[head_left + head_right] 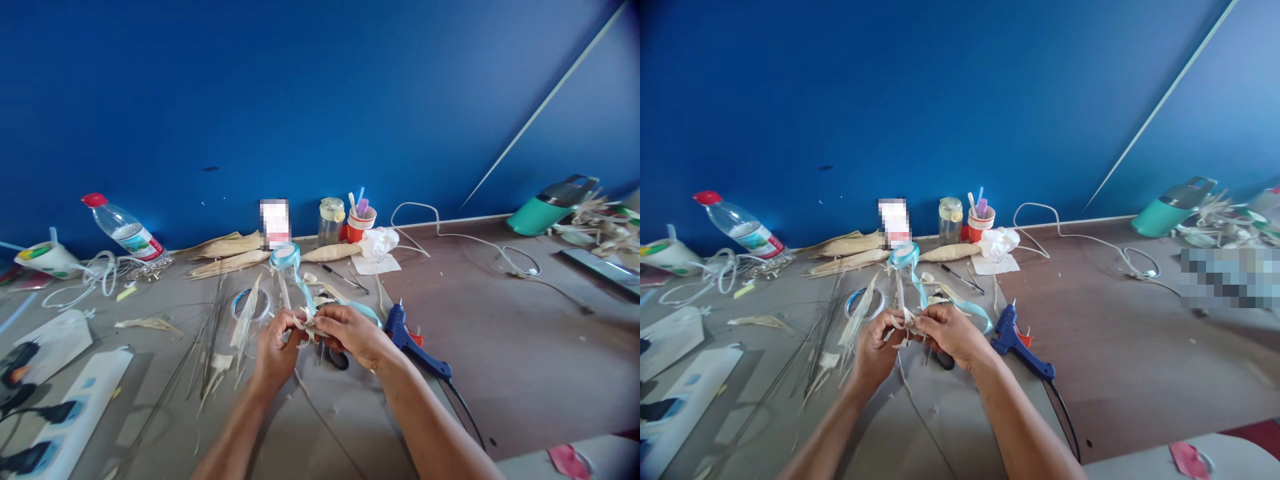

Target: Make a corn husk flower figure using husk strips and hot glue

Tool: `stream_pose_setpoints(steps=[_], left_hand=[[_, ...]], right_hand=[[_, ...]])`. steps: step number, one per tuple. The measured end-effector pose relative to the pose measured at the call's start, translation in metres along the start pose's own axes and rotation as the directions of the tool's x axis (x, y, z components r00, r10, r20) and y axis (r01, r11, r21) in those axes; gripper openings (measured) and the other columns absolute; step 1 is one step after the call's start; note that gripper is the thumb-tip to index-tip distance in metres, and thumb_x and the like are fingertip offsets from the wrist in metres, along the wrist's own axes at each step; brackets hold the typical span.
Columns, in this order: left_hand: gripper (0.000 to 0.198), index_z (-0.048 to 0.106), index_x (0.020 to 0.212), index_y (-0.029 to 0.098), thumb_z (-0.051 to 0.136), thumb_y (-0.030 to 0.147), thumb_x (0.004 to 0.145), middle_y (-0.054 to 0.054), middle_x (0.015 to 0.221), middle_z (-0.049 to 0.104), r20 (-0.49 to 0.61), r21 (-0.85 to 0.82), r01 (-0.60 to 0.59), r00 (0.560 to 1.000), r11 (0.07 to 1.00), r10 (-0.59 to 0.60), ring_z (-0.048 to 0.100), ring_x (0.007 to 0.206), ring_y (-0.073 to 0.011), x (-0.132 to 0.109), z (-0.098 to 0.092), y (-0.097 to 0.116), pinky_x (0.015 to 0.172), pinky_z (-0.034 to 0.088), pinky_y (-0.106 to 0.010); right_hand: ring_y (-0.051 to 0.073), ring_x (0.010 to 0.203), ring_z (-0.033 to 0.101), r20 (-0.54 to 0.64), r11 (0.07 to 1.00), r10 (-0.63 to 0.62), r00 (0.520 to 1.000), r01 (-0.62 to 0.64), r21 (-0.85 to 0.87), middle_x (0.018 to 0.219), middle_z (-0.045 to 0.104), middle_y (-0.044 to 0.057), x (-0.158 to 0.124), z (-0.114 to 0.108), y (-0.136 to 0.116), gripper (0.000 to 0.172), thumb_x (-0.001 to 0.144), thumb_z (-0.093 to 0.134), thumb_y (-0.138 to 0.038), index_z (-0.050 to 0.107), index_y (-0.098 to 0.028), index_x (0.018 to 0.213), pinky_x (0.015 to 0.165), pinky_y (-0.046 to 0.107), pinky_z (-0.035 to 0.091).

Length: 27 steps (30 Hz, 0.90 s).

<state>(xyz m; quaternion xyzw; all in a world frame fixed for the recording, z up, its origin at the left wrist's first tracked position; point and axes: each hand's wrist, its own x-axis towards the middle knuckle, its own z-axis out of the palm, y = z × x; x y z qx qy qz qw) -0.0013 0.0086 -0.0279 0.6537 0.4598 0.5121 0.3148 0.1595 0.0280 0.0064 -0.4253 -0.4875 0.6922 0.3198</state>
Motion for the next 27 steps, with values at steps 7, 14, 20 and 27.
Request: stream_pose_setpoints(steps=[7, 14, 20, 27], left_hand=[[0.013, 0.055, 0.072, 0.018, 0.048, 0.015, 0.082, -0.001, 0.081, 0.062, -0.027, 0.087, -0.025, 0.999, 0.996, 0.027, 0.06, 0.063, -0.0102, -0.0008, -0.0007, -0.0004, 0.059, 0.048, -0.023], [0.014, 0.055, 0.07, 0.019, 0.047, 0.011, 0.079, -0.002, 0.079, 0.065, -0.029, 0.208, -0.119, 0.991, 0.971, 0.128, 0.062, 0.072, -0.0132, 0.0002, -0.0015, 0.0022, 0.065, 0.049, -0.025], [0.015, 0.054, 0.07, 0.019, 0.046, 0.013, 0.081, -0.003, 0.078, 0.065, -0.023, 0.265, -0.173, 0.982, 0.949, 0.185, 0.062, 0.075, -0.0135, 0.0014, -0.003, 0.0056, 0.066, 0.049, -0.025], [0.015, 0.054, 0.07, 0.019, 0.047, 0.014, 0.082, -0.002, 0.078, 0.065, -0.011, 0.299, -0.169, 0.983, 0.939, 0.181, 0.061, 0.071, -0.0128, 0.0011, -0.003, 0.0043, 0.063, 0.048, -0.024]], right_hand=[[0.005, 0.045, 0.038, 0.012, 0.996, -0.057, 0.998, 0.058, -0.065, 0.062, 0.054, -0.002, 0.0003, -0.0014, 0.0057, 0.024, 0.077, 0.056, -0.038, 0.057, -0.015, 0.069, 0.041, 0.019, 0.026], [0.005, 0.045, 0.037, -0.022, 0.984, -0.047, 0.999, 0.042, -0.173, 0.06, 0.054, -0.002, 0.0022, -0.0012, 0.0079, 0.021, 0.079, 0.053, -0.034, 0.057, -0.016, 0.069, 0.041, 0.019, 0.026], [0.006, 0.045, 0.035, -0.039, 0.957, -0.082, 0.996, 0.067, -0.283, 0.053, 0.046, -0.004, -0.0006, -0.0004, 0.0039, 0.024, 0.079, 0.053, -0.038, 0.056, -0.017, 0.067, 0.043, 0.019, 0.025], [0.007, 0.045, 0.035, -0.045, 0.946, -0.097, 0.994, 0.078, -0.314, 0.05, 0.041, -0.004, -0.0024, -0.0003, 0.0028, 0.03, 0.081, 0.051, -0.042, 0.055, -0.018, 0.065, 0.043, 0.02, 0.025]])
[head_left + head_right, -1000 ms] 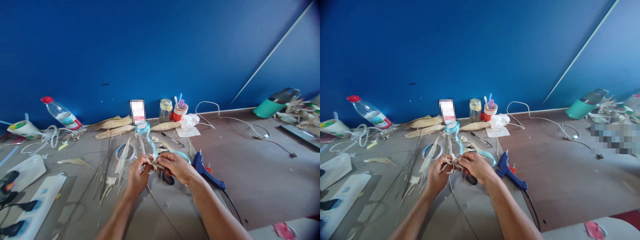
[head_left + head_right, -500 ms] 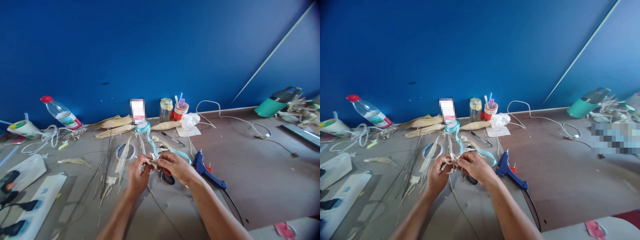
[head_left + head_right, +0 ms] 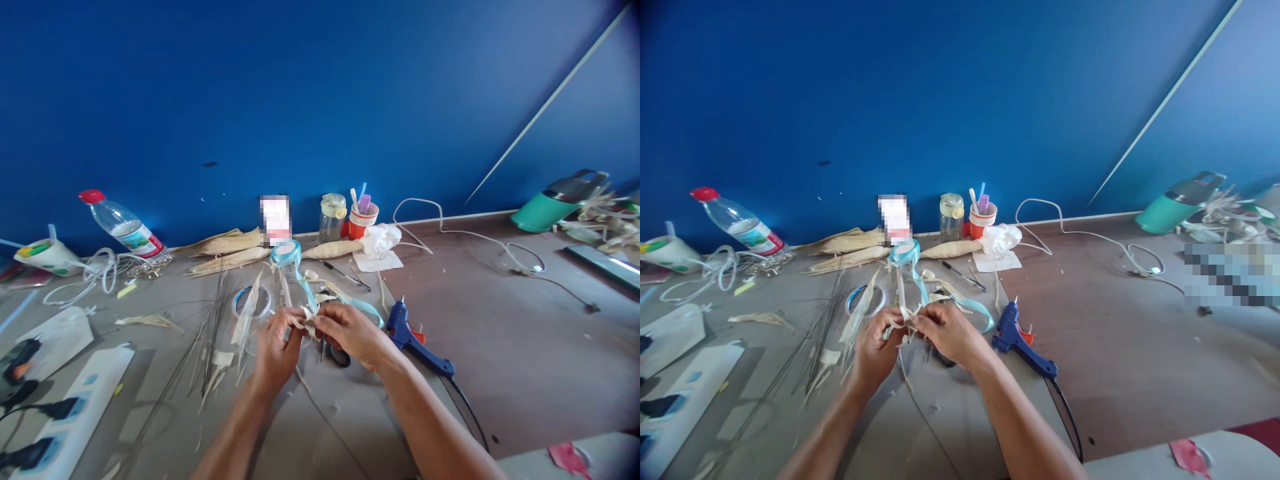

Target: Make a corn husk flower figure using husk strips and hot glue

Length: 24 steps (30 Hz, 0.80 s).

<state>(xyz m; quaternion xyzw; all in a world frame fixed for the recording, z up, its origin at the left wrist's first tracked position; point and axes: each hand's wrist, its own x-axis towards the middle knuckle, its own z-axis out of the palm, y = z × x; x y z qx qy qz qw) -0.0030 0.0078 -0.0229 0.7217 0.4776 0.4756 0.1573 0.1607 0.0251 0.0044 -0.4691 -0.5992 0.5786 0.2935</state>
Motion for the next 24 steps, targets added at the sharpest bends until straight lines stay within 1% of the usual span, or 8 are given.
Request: stream_pose_setpoints(steps=[4, 8, 11, 14, 20, 24], left_hand=[[0.014, 0.055, 0.073, 0.019, 0.047, 0.011, 0.081, -0.002, 0.08, 0.065, -0.004, -0.001, -0.027, 1.0, 1.0, 0.027, 0.06, 0.069, -0.0115, -0.0005, 0.0004, -0.0003, 0.062, 0.047, -0.022], [0.015, 0.053, 0.07, 0.019, 0.048, 0.01, 0.08, -0.001, 0.077, 0.065, 0.006, -0.005, -0.031, 1.0, 1.0, 0.031, 0.061, 0.069, -0.0118, 0.0006, -0.0009, 0.0028, 0.063, 0.047, -0.023], [0.015, 0.053, 0.07, 0.02, 0.048, 0.01, 0.08, -0.001, 0.077, 0.065, -0.002, -0.004, -0.021, 1.0, 1.0, 0.021, 0.061, 0.069, -0.0119, 0.0008, -0.0005, 0.0038, 0.061, 0.046, -0.022], [0.014, 0.053, 0.071, 0.019, 0.048, 0.01, 0.08, -0.001, 0.078, 0.065, -0.001, 0.003, -0.037, 0.999, 0.999, 0.037, 0.061, 0.069, -0.0117, -0.0001, 0.0006, 0.0026, 0.062, 0.046, -0.022], [0.014, 0.054, 0.072, 0.02, 0.048, 0.011, 0.08, -0.002, 0.078, 0.066, -0.001, 0.007, -0.03, 1.0, 1.0, 0.03, 0.061, 0.068, -0.0122, -0.0004, 0.0005, 0.0022, 0.062, 0.047, -0.024], [0.015, 0.055, 0.071, 0.02, 0.047, 0.012, 0.08, -0.001, 0.075, 0.066, 0.004, 0.007, -0.015, 1.0, 1.0, 0.015, 0.061, 0.069, -0.013, 0.0004, -0.0001, 0.0033, 0.061, 0.048, -0.024]], right_hand=[[0.007, 0.045, 0.036, 0.024, 0.998, 0.027, 0.999, -0.028, 0.057, 0.055, 0.048, -0.002, 0.0008, 0.0006, 0.0014, 0.032, 0.082, 0.048, -0.044, 0.054, -0.018, 0.063, 0.042, 0.02, 0.025], [0.007, 0.044, 0.035, 0.03, 0.996, 0.034, 0.999, -0.036, 0.087, 0.06, 0.053, -0.001, 0.0013, 0.0005, 0.0032, 0.031, 0.082, 0.05, -0.044, 0.055, -0.019, 0.064, 0.042, 0.021, 0.025], [0.007, 0.044, 0.035, 0.027, 0.997, 0.037, 0.999, -0.039, 0.064, 0.059, 0.053, -0.002, 0.0009, 0.0004, 0.0022, 0.03, 0.081, 0.052, -0.044, 0.056, -0.019, 0.065, 0.041, 0.021, 0.024], [0.007, 0.043, 0.036, 0.01, 0.999, 0.037, 0.999, -0.037, 0.031, 0.057, 0.052, -0.002, 0.0008, 0.0002, 0.0012, 0.031, 0.081, 0.052, -0.044, 0.056, -0.018, 0.064, 0.041, 0.021, 0.025], [0.007, 0.044, 0.037, 0.008, 1.0, 0.005, 1.0, -0.005, 0.004, 0.059, 0.054, -0.002, 0.0014, -0.0013, 0.0058, 0.03, 0.082, 0.051, -0.044, 0.058, -0.018, 0.067, 0.042, 0.021, 0.026], [0.007, 0.045, 0.036, 0.005, 1.0, 0.0, 1.0, 0.0, -0.03, 0.054, 0.049, -0.003, 0.0001, -0.0025, 0.0051, 0.032, 0.082, 0.051, -0.045, 0.057, -0.019, 0.065, 0.042, 0.02, 0.025]])
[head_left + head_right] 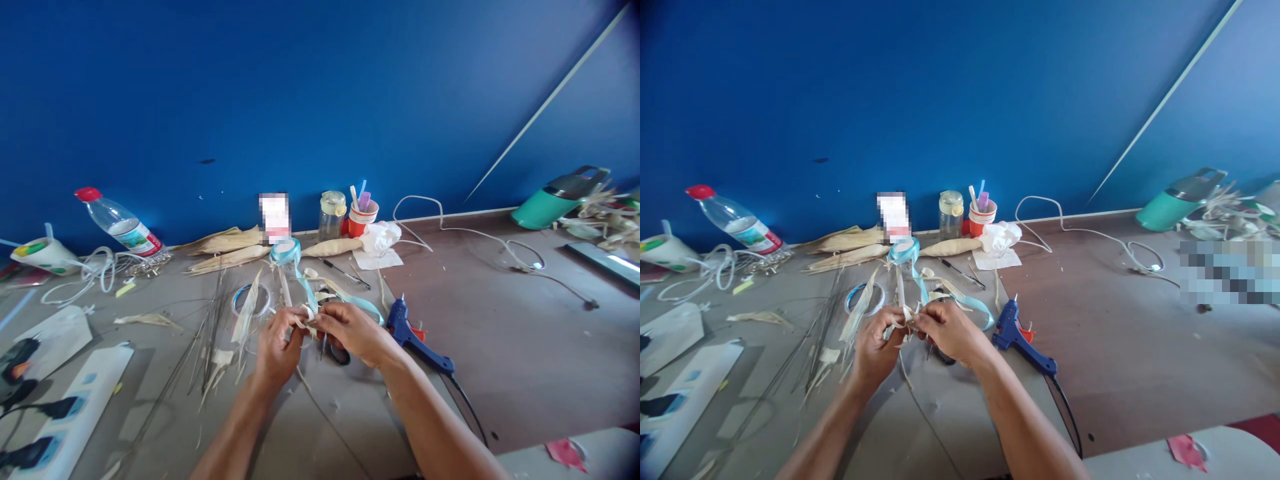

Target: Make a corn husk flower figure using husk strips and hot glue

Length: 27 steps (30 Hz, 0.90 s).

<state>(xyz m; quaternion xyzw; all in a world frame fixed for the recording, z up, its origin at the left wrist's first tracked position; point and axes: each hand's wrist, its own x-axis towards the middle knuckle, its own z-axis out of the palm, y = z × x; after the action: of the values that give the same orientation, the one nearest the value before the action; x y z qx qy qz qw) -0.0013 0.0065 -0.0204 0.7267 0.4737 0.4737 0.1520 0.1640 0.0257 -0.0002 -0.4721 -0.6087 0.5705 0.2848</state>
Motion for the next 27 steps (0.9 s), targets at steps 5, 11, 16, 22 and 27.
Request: stream_pose_setpoints(steps=[5, 11, 16, 22, 27], left_hand=[[0.015, 0.053, 0.069, 0.02, 0.046, 0.013, 0.081, -0.002, 0.076, 0.065, -0.005, 0.006, -0.018, 1.0, 1.0, 0.018, 0.062, 0.07, -0.0129, 0.0, 0.001, -0.001, 0.062, 0.048, -0.024], [0.016, 0.054, 0.068, 0.02, 0.046, 0.015, 0.081, -0.003, 0.076, 0.065, -0.014, -0.003, -0.007, 1.0, 1.0, 0.007, 0.061, 0.07, -0.0133, 0.0, 0.0, 0.0, 0.063, 0.05, -0.025], [0.016, 0.054, 0.068, 0.021, 0.046, 0.016, 0.082, -0.003, 0.077, 0.065, -0.006, -0.007, 0.006, 1.0, 1.0, -0.006, 0.061, 0.072, -0.0137, -0.001, 0.001, -0.001, 0.062, 0.05, -0.025], [0.017, 0.054, 0.067, 0.02, 0.047, 0.015, 0.082, -0.002, 0.076, 0.065, 0.017, -0.054, 0.007, 1.0, 0.998, -0.006, 0.06, 0.069, -0.0126, -0.001, 0.0, 0.001, 0.06, 0.049, -0.024], [0.018, 0.054, 0.067, 0.02, 0.047, 0.015, 0.083, -0.002, 0.077, 0.065, 0.017, -0.074, 0.022, 1.0, 0.997, -0.021, 0.06, 0.068, -0.0122, -0.001, 0.0, 0.001, 0.061, 0.049, -0.024]], right_hand=[[0.007, 0.042, 0.033, -0.02, 0.999, 0.012, 1.0, -0.013, -0.051, 0.046, 0.04, -0.005, -0.001, 0.001, -0.006, 0.032, 0.081, 0.051, -0.042, 0.056, -0.019, 0.061, 0.042, 0.02, 0.022], [0.007, 0.041, 0.033, -0.03, 0.996, 0.021, 0.999, -0.023, -0.086, 0.045, 0.041, -0.005, 0.0, 0.003, -0.006, 0.034, 0.082, 0.047, -0.04, 0.054, -0.018, 0.056, 0.042, 0.021, 0.022], [0.007, 0.043, 0.038, -0.021, 0.997, 0.073, 0.997, -0.073, -0.021, 0.05, 0.048, -0.003, 0.002, 0.004, -0.003, 0.034, 0.08, 0.048, -0.04, 0.055, -0.018, 0.056, 0.042, 0.021, 0.023], [0.006, 0.043, 0.036, 0.019, 0.978, 0.132, 0.991, -0.134, 0.161, 0.051, 0.05, -0.002, 0.003, 0.003, -0.003, 0.029, 0.076, 0.053, -0.04, 0.059, -0.017, 0.059, 0.04, 0.021, 0.021], [0.005, 0.043, 0.034, 0.059, 0.946, 0.143, 0.988, -0.153, 0.286, 0.051, 0.047, -0.003, 0.001, 0.001, -0.012, 0.029, 0.072, 0.057, -0.039, 0.051, -0.016, 0.054, 0.04, 0.02, 0.019]])
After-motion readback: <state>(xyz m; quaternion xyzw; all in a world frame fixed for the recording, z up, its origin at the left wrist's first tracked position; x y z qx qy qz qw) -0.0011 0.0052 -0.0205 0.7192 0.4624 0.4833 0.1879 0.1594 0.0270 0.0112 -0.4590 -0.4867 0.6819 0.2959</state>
